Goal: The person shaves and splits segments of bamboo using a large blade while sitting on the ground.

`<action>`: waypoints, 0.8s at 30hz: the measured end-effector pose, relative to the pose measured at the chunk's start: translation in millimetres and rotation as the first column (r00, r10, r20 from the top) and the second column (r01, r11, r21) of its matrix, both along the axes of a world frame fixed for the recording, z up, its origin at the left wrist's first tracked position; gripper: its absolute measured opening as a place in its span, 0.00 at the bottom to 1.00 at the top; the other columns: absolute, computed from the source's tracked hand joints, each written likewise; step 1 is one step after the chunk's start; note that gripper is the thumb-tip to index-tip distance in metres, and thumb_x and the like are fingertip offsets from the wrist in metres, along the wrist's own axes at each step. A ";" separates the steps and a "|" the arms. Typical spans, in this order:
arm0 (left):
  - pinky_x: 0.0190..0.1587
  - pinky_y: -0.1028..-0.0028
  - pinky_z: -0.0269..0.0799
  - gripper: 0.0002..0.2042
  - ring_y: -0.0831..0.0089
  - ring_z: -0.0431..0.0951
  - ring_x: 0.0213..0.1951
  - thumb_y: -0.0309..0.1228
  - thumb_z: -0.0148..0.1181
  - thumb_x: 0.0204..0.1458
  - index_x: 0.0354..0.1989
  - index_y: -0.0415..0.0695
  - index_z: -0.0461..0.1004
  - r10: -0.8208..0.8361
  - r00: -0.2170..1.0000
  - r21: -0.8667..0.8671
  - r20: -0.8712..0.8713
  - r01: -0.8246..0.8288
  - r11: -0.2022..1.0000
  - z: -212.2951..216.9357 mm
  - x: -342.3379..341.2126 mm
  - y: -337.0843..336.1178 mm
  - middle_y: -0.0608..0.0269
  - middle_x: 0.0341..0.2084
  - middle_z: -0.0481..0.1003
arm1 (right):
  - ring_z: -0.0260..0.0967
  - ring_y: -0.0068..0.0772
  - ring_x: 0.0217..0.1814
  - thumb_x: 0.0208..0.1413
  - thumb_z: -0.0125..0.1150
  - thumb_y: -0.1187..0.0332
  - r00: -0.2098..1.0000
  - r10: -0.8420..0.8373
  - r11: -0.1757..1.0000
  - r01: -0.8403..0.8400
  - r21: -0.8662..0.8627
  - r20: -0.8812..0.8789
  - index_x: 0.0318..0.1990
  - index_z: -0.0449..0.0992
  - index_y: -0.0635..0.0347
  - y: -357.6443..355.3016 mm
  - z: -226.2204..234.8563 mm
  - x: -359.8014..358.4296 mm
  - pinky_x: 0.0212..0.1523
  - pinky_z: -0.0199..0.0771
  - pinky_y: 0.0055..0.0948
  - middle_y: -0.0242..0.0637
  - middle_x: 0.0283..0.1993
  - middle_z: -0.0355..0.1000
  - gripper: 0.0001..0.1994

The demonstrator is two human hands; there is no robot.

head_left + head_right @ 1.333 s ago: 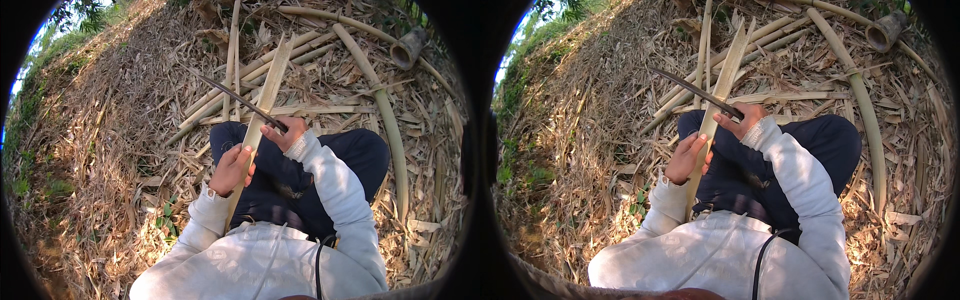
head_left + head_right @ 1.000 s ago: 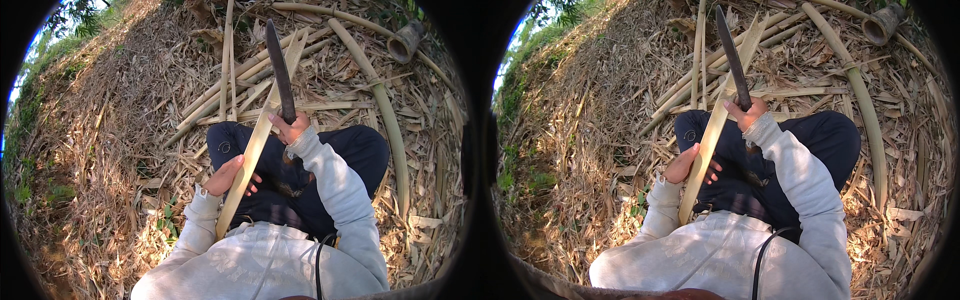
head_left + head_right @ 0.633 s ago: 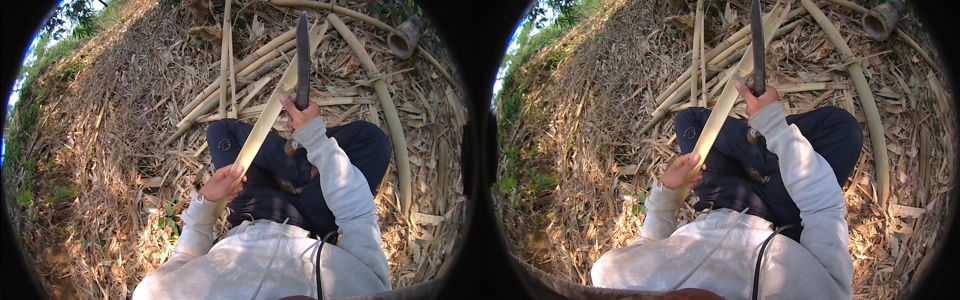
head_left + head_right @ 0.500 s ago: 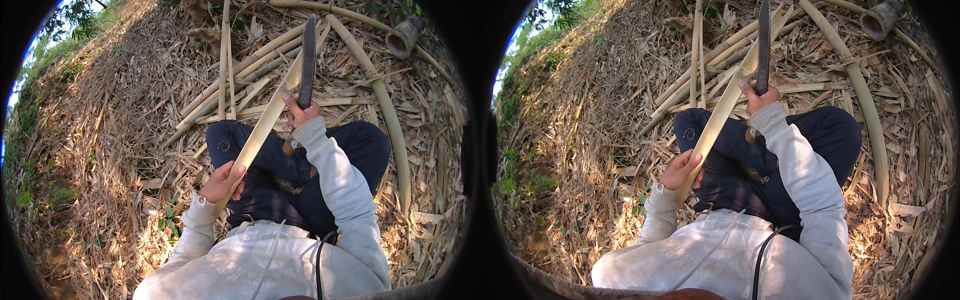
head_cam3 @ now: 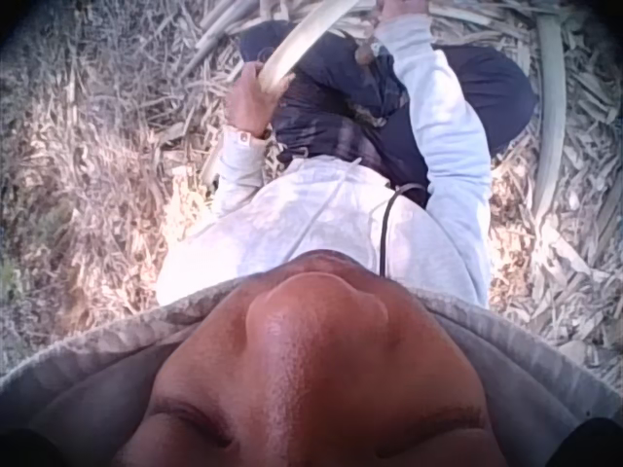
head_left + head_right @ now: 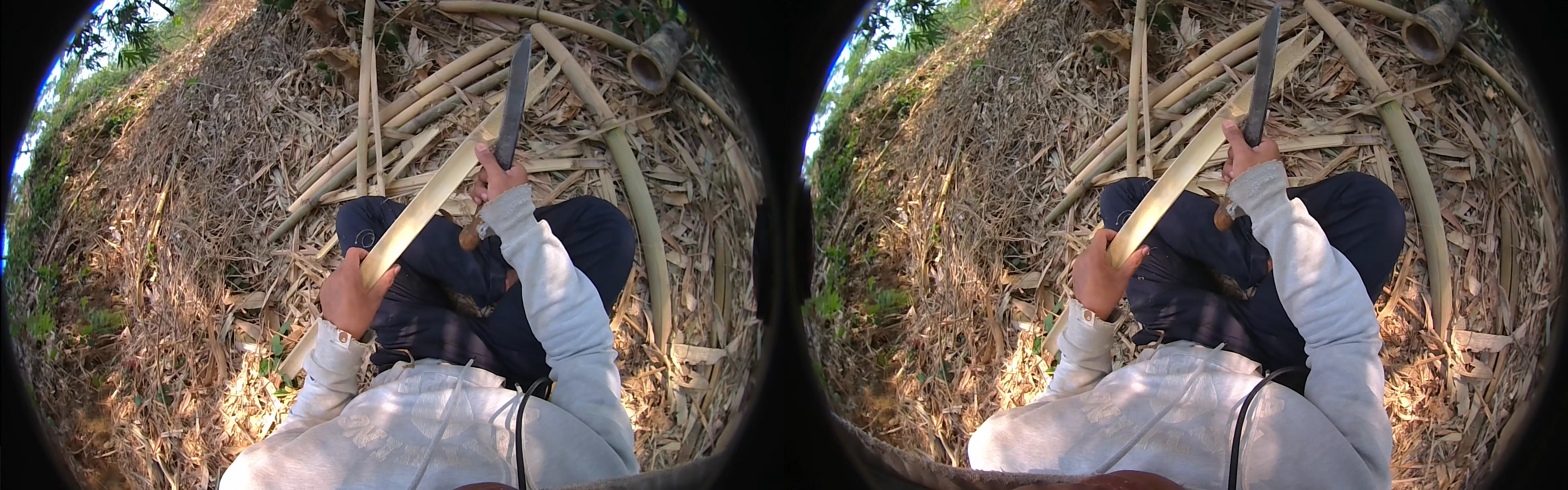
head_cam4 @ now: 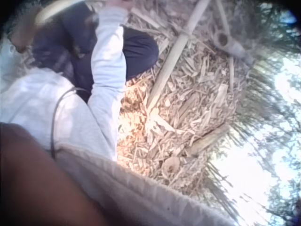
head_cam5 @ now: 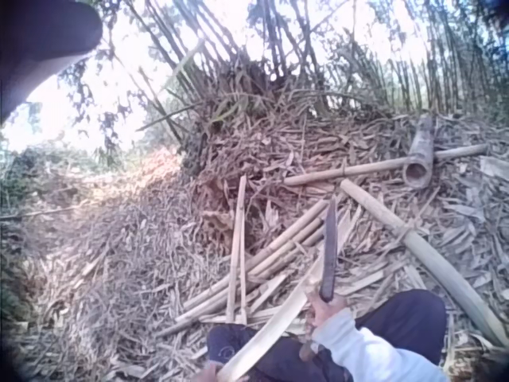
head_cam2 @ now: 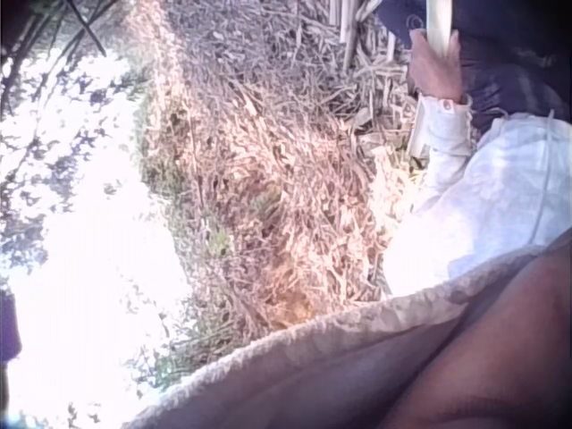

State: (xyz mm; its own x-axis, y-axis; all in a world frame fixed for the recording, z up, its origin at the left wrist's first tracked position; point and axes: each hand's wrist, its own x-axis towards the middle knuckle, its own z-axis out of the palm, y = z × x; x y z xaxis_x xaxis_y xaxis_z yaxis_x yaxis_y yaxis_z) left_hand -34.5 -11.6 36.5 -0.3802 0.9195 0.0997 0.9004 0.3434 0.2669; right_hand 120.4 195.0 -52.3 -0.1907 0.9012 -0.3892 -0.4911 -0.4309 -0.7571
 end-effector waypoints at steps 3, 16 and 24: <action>0.27 0.65 0.71 0.17 0.56 0.79 0.24 0.40 0.71 0.48 0.32 0.42 0.71 -0.030 0.998 0.052 0.052 0.027 0.998 0.1 -4.5 5.3 0.52 0.21 0.76 | 0.51 0.19 0.10 0.56 0.67 0.56 1.000 0.008 1.000 -0.008 0.017 -0.006 0.24 0.66 0.59 0.7 6.3 5.8 0.13 0.57 0.28 0.24 0.14 0.53 0.20; 0.13 0.80 0.48 0.20 0.84 0.51 0.10 0.51 0.47 0.63 0.28 0.48 0.58 -0.409 0.313 0.506 0.857 -0.365 0.781 53.6 -46.5 77.5 0.73 0.13 0.56 | 0.59 0.17 0.12 0.51 0.72 0.57 0.902 0.376 0.879 -0.420 0.226 0.214 0.23 0.64 0.56 -39.0 3.9 -15.9 0.16 0.63 0.23 0.26 0.16 0.62 0.21; 0.14 0.78 0.54 0.29 0.80 0.51 0.09 0.68 0.40 0.56 0.28 0.50 0.56 -0.630 0.125 0.579 0.766 -0.559 0.593 46.6 -48.2 87.1 0.72 0.12 0.52 | 0.62 0.15 0.29 0.43 0.78 0.53 0.810 0.453 0.714 -0.579 0.393 0.371 0.20 0.57 0.55 -72.9 -13.0 -31.1 0.32 0.68 0.21 0.27 0.25 0.69 0.29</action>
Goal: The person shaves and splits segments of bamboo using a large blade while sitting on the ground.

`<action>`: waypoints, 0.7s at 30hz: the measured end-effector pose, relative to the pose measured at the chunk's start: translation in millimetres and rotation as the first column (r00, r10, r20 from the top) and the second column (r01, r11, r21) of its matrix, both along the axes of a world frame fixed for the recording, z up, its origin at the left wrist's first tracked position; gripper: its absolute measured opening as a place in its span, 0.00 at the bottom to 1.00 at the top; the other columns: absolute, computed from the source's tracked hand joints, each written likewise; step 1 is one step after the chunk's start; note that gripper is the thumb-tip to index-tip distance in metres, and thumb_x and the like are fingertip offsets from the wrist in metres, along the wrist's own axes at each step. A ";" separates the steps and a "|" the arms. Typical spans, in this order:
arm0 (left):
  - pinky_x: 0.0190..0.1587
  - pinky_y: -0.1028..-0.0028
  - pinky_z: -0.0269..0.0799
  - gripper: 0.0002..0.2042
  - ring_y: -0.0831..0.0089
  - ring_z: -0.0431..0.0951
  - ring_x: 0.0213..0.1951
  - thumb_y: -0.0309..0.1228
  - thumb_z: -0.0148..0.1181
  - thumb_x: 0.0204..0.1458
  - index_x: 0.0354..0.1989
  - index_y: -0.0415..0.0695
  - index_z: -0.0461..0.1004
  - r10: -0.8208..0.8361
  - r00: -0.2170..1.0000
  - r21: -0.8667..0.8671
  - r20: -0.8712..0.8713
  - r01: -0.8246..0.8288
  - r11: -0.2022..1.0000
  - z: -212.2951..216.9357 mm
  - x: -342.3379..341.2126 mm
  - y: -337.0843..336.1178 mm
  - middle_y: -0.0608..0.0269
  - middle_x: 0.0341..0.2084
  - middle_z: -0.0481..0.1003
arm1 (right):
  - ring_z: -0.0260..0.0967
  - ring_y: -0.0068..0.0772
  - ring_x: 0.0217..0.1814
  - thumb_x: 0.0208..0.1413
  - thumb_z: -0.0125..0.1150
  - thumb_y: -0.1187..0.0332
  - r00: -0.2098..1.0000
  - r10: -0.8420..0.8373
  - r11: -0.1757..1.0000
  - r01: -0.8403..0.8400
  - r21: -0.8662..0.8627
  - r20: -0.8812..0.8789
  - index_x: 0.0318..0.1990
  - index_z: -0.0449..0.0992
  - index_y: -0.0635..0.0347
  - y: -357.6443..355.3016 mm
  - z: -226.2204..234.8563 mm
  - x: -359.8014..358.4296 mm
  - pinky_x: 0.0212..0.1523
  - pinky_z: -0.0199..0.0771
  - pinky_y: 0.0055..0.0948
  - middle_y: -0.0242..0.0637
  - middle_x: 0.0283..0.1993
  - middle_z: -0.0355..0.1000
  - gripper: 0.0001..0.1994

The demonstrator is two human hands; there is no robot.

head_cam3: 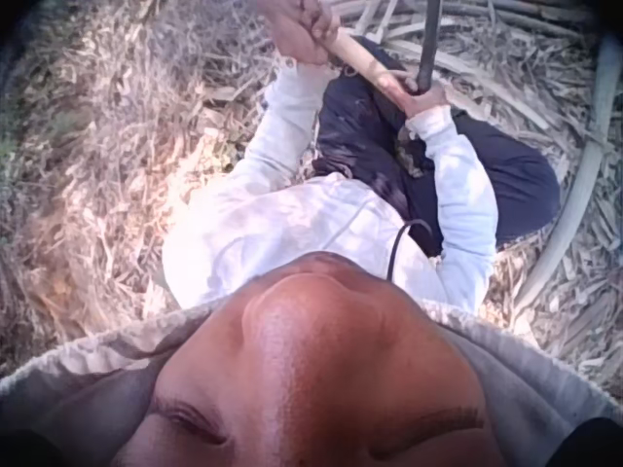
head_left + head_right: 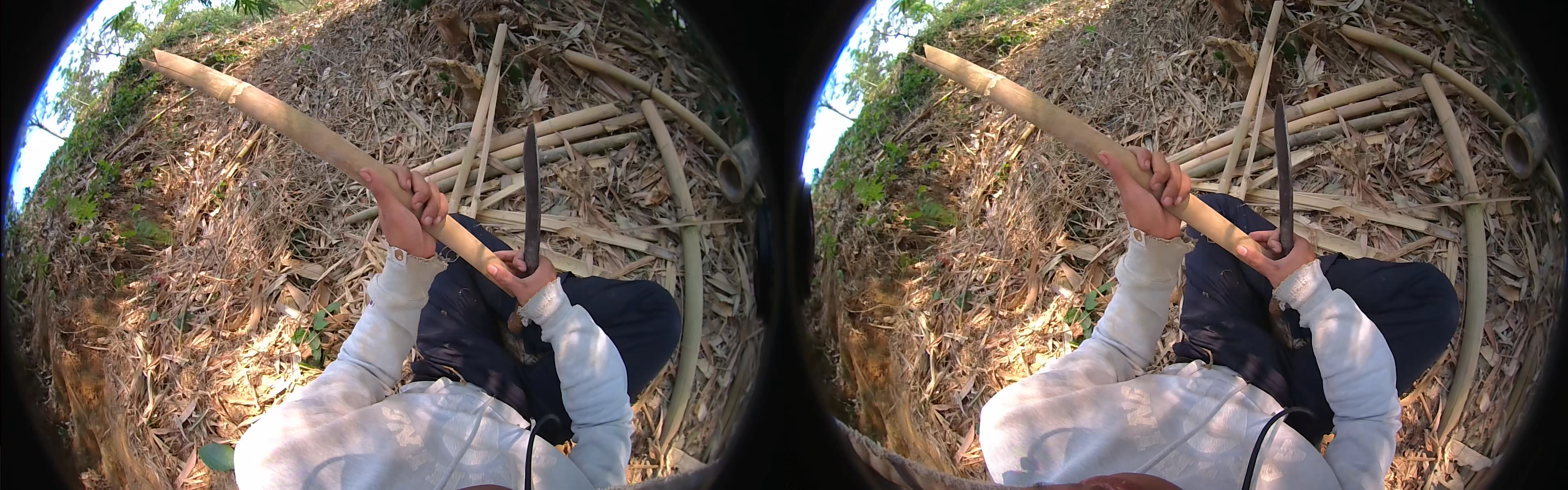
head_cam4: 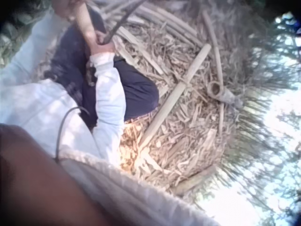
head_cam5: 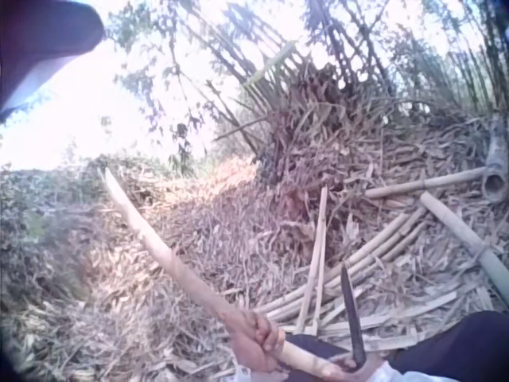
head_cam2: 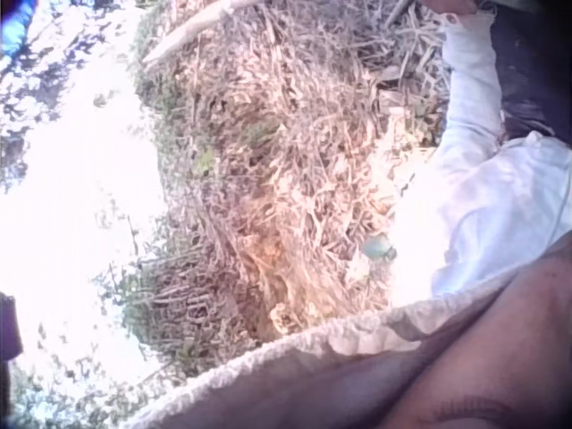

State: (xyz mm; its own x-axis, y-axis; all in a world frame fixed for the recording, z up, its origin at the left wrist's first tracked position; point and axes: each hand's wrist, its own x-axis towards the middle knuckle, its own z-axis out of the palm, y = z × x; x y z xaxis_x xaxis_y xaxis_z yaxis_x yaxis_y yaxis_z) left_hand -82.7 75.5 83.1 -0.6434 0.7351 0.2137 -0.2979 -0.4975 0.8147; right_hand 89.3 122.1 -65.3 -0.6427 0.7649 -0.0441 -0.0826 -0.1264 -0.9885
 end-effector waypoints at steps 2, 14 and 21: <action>0.16 0.74 0.59 0.30 0.77 0.55 0.10 0.68 0.39 0.56 0.29 0.49 0.57 -0.017 0.998 0.042 0.066 0.014 0.999 -6.9 -9.6 -3.3 0.70 0.12 0.55 | 0.59 0.17 0.27 0.41 0.79 0.53 0.988 0.054 0.997 -0.061 0.043 0.145 0.21 0.56 0.54 2.6 5.6 4.5 0.31 0.66 0.22 0.26 0.24 0.66 0.30; 0.27 0.75 0.73 0.22 0.71 0.79 0.27 0.50 0.55 0.60 0.40 0.39 0.74 -0.302 0.658 -0.605 -0.690 -0.295 0.739 -12.1 -29.1 -79.4 0.62 0.23 0.77 | 0.55 0.18 0.27 0.36 0.83 0.62 0.998 -0.061 0.986 0.057 0.156 0.023 0.24 0.58 0.51 42.3 6.0 29.4 0.30 0.64 0.22 0.23 0.24 0.60 0.29; 0.51 0.58 0.68 0.29 0.59 0.73 0.47 0.49 0.75 0.37 0.43 0.45 0.73 -0.152 -0.716 0.313 -0.681 -0.472 0.824 71.8 -45.5 -97.1 0.57 0.42 0.74 | 0.57 0.19 0.27 0.37 0.82 0.64 0.999 0.006 0.992 -0.010 0.122 0.034 0.23 0.58 0.51 57.7 15.5 42.9 0.31 0.66 0.22 0.24 0.25 0.62 0.27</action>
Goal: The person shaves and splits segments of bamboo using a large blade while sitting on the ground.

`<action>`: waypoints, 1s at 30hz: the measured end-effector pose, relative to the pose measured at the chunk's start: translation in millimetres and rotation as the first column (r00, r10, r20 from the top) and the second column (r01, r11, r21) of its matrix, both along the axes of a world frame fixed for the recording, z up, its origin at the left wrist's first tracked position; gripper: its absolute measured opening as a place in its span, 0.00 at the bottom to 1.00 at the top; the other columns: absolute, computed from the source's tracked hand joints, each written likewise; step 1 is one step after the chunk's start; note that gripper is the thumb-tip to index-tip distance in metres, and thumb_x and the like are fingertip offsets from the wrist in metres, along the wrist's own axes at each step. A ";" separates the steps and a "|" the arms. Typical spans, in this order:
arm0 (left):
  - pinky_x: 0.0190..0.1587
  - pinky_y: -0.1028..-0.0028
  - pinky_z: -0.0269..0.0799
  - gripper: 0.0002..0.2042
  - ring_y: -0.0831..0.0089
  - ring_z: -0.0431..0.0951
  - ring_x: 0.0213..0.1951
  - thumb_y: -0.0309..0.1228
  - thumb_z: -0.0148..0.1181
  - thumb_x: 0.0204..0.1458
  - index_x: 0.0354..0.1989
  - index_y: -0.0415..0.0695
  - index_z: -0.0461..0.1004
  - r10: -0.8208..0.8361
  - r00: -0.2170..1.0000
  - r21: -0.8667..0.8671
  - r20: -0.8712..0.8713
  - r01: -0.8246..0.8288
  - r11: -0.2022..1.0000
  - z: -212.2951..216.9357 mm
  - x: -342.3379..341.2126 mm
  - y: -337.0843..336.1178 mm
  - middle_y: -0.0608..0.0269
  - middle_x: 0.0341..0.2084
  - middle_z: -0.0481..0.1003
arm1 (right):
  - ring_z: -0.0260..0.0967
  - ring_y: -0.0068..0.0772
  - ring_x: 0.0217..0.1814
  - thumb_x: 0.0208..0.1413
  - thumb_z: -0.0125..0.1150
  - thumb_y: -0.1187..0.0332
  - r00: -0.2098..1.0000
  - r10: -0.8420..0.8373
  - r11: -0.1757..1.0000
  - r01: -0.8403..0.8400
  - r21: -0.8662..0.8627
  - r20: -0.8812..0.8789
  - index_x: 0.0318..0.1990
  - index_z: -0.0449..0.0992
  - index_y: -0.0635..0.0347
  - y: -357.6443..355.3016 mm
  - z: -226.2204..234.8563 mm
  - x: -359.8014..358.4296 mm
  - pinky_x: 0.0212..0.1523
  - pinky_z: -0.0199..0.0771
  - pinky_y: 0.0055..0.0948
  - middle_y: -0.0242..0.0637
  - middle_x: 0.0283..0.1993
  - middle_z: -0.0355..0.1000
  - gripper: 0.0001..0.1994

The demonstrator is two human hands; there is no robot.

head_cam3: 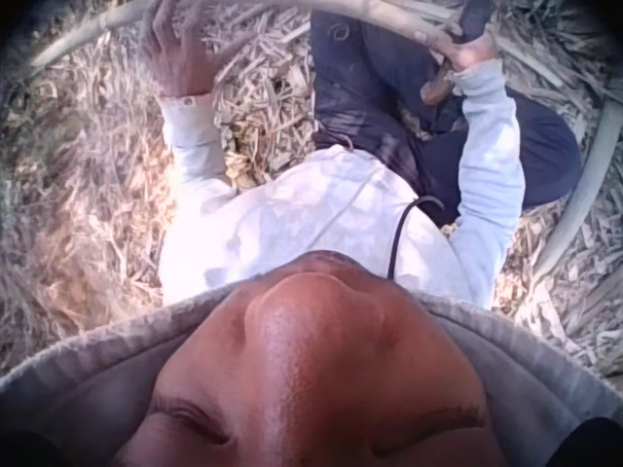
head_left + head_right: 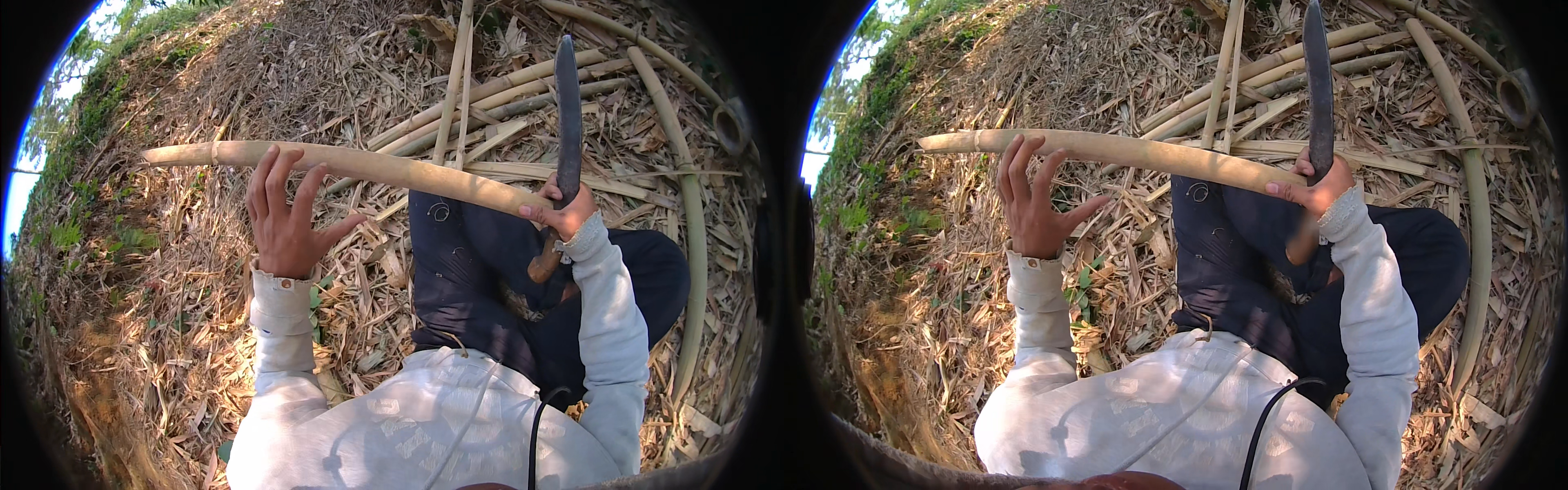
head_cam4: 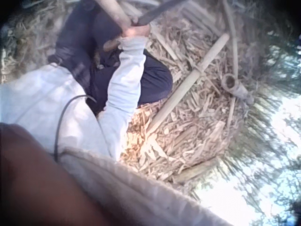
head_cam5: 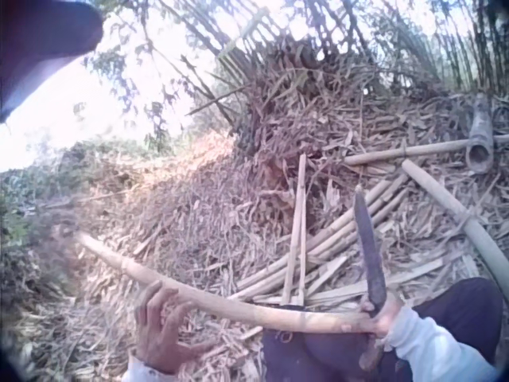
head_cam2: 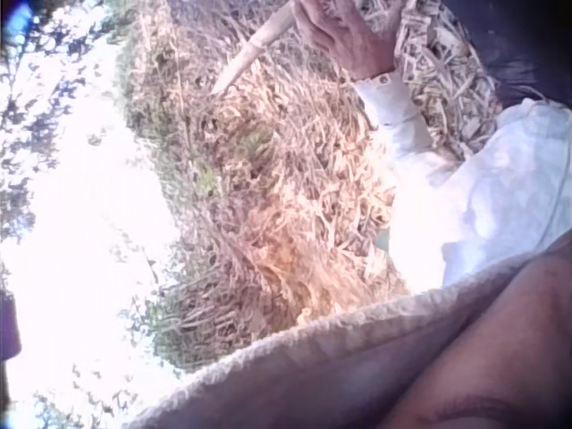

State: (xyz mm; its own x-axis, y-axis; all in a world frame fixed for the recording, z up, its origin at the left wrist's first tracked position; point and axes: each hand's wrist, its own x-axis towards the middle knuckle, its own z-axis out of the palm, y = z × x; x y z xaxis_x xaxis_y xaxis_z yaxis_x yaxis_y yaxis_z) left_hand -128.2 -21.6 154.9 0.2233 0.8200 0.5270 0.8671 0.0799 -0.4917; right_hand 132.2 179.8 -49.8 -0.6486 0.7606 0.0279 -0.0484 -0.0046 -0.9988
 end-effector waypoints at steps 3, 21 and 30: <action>0.53 0.57 0.65 0.30 0.56 0.73 0.50 0.52 0.74 0.38 0.45 0.45 0.72 0.095 0.993 -0.225 -0.066 -0.108 0.968 18.2 -29.0 4.4 0.55 0.43 0.74 | 0.64 0.19 0.28 0.38 0.82 0.63 0.997 0.080 0.996 -0.080 -0.035 -0.014 0.23 0.59 0.51 5.2 9.2 6.0 0.30 0.68 0.22 0.25 0.23 0.64 0.27; 0.13 0.78 0.65 0.24 0.81 0.68 0.11 0.51 0.67 0.51 0.25 0.39 0.72 0.702 -0.098 -0.685 0.705 0.164 0.710 -104.2 30.0 30.6 0.69 0.12 0.67 | 0.60 0.24 0.16 0.59 0.58 0.43 0.818 -0.575 0.816 0.570 -0.101 -0.025 0.21 0.69 0.61 31.4 6.9 23.8 0.23 0.65 0.29 0.30 0.15 0.62 0.28; 0.13 0.81 0.66 0.20 0.82 0.69 0.13 0.48 0.64 0.54 0.33 0.40 0.72 0.559 -0.395 -0.464 0.729 0.315 0.828 -126.6 80.3 59.6 0.68 0.15 0.70 | 0.68 0.54 0.23 0.55 0.54 0.35 0.969 -0.241 0.784 0.156 0.601 0.063 0.25 0.71 0.63 -25.0 8.4 -13.2 0.26 0.67 0.42 0.48 0.19 0.67 0.33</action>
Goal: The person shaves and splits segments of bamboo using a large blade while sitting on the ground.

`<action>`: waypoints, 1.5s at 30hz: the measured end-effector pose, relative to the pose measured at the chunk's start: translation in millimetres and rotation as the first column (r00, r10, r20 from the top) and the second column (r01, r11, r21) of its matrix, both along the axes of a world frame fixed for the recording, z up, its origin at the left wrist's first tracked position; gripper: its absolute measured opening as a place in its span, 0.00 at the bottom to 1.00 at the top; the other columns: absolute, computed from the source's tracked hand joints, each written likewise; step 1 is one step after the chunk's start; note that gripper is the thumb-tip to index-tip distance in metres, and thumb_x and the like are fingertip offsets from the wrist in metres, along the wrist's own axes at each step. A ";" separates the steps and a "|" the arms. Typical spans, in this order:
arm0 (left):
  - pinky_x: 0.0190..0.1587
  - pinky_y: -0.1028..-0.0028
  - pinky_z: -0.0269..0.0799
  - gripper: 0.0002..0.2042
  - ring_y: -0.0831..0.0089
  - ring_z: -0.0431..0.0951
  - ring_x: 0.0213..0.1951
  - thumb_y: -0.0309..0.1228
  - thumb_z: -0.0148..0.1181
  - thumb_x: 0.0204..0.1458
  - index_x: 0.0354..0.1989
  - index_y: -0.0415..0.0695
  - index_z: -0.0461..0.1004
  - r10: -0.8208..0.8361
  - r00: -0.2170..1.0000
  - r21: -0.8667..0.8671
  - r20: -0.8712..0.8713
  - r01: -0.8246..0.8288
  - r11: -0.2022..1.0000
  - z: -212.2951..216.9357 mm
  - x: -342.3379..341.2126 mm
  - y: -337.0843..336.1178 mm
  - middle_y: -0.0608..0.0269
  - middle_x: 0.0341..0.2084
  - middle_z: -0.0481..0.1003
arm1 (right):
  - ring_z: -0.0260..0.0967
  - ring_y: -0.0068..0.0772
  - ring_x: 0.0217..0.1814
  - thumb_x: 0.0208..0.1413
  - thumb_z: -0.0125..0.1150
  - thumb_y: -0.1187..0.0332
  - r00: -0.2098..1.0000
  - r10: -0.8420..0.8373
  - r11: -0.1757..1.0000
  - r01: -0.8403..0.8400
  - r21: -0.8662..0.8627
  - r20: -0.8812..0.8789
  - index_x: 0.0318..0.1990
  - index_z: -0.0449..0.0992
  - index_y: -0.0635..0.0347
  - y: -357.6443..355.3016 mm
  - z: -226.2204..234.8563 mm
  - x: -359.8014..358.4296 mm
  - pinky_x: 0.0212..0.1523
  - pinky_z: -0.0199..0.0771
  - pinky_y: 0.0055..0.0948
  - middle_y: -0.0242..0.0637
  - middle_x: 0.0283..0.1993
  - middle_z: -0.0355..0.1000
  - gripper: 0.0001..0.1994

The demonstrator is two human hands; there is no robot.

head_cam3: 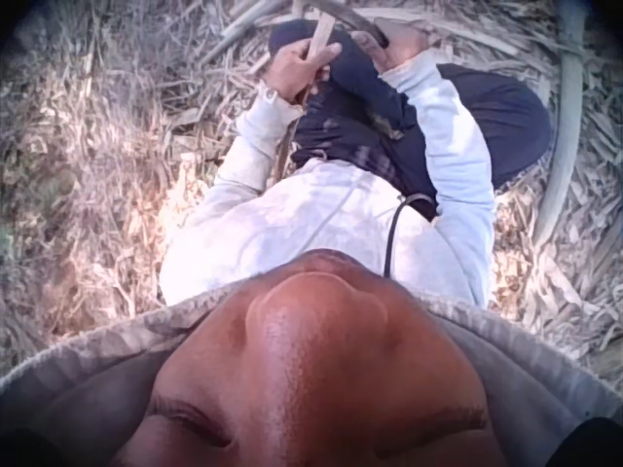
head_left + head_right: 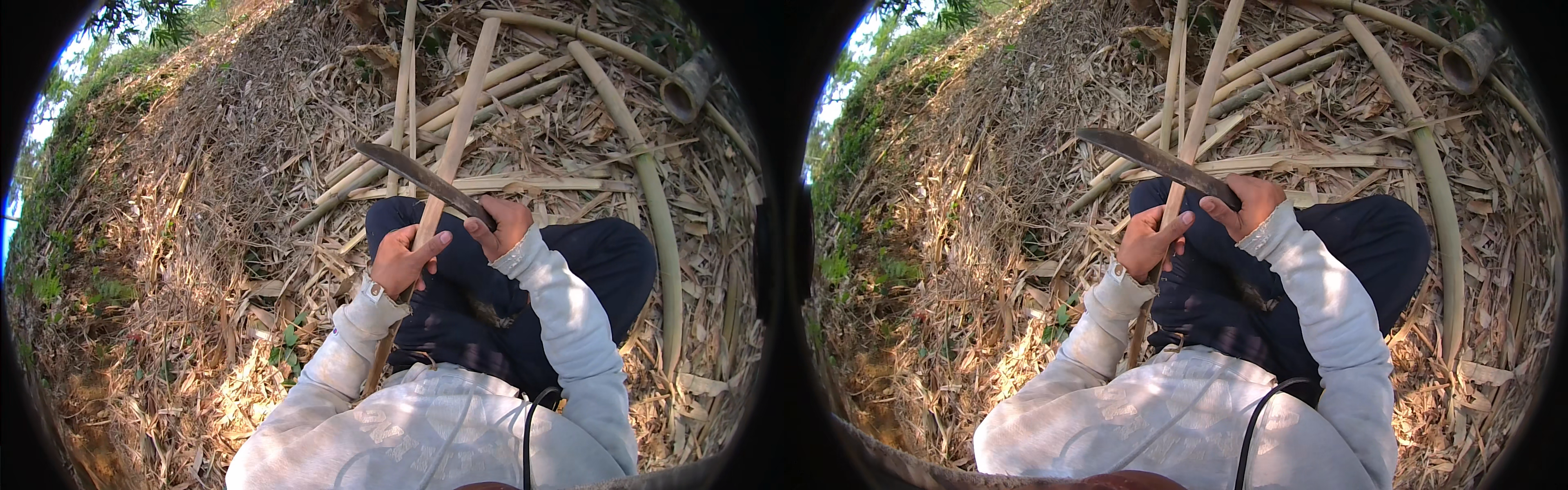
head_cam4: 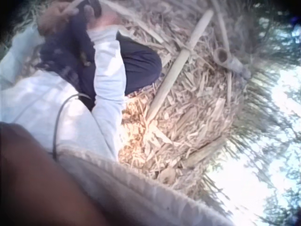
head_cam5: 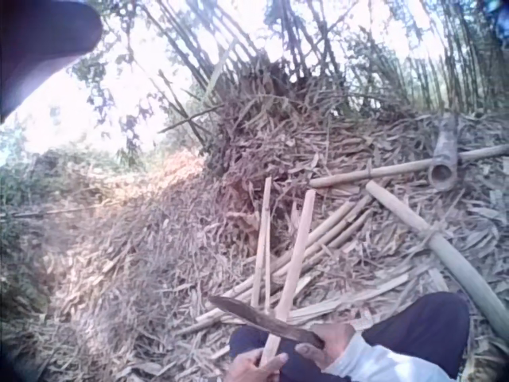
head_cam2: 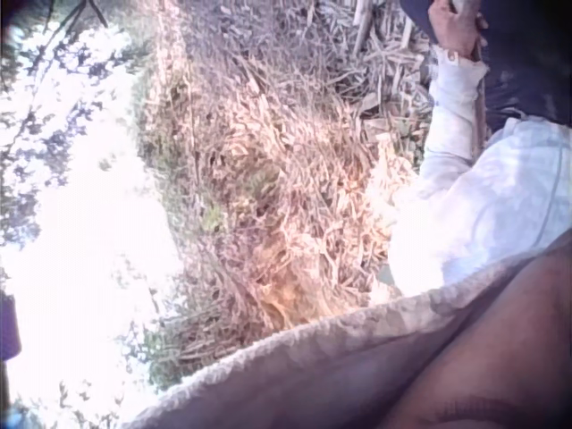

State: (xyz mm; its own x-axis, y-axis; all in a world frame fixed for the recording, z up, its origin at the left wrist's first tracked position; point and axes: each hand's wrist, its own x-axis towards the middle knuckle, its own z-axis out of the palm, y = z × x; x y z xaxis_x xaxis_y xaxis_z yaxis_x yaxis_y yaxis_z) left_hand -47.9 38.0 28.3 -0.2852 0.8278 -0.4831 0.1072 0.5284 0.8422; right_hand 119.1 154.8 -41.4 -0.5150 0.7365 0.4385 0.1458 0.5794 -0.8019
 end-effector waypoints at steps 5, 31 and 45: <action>0.15 0.80 0.69 0.17 0.79 0.67 0.12 0.46 0.51 0.63 0.40 0.43 0.69 0.034 0.925 0.096 0.378 -0.076 0.992 0.4 17.1 -2.3 0.67 0.15 0.68 | 0.70 0.55 0.26 0.52 0.55 0.33 0.996 -0.011 0.997 0.005 0.072 0.086 0.25 0.70 0.65 -3.0 -0.2 4.0 0.27 0.70 0.43 0.48 0.23 0.69 0.35; 0.09 0.81 0.56 0.24 0.81 0.62 0.08 0.53 0.39 0.66 0.34 0.43 0.69 0.166 0.979 0.164 0.117 -0.184 0.969 13.4 25.8 -15.0 0.68 0.13 0.68 | 0.74 0.49 0.22 0.45 0.57 0.28 0.957 0.172 0.961 -0.215 0.174 0.234 0.30 0.73 0.58 -48.0 -0.9 -14.2 0.23 0.74 0.43 0.43 0.22 0.71 0.35; 0.08 0.79 0.54 0.26 0.80 0.60 0.06 0.56 0.36 0.65 0.33 0.44 0.67 0.112 0.980 0.110 0.166 -0.131 0.985 15.1 16.5 -12.3 0.67 0.10 0.64 | 0.69 0.47 0.17 0.40 0.60 0.27 0.996 0.011 0.924 -0.043 0.380 0.086 0.23 0.70 0.56 -16.2 -4.3 -6.2 0.19 0.70 0.41 0.39 0.19 0.68 0.35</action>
State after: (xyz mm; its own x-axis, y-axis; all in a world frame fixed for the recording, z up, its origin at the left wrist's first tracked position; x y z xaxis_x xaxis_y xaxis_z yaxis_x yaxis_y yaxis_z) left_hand -31.4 25.7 43.5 -0.3148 0.8464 -0.4296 -0.0920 0.4233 0.9013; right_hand 112.8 138.6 -45.7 -0.5780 0.5070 0.6394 0.1805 0.8436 -0.5057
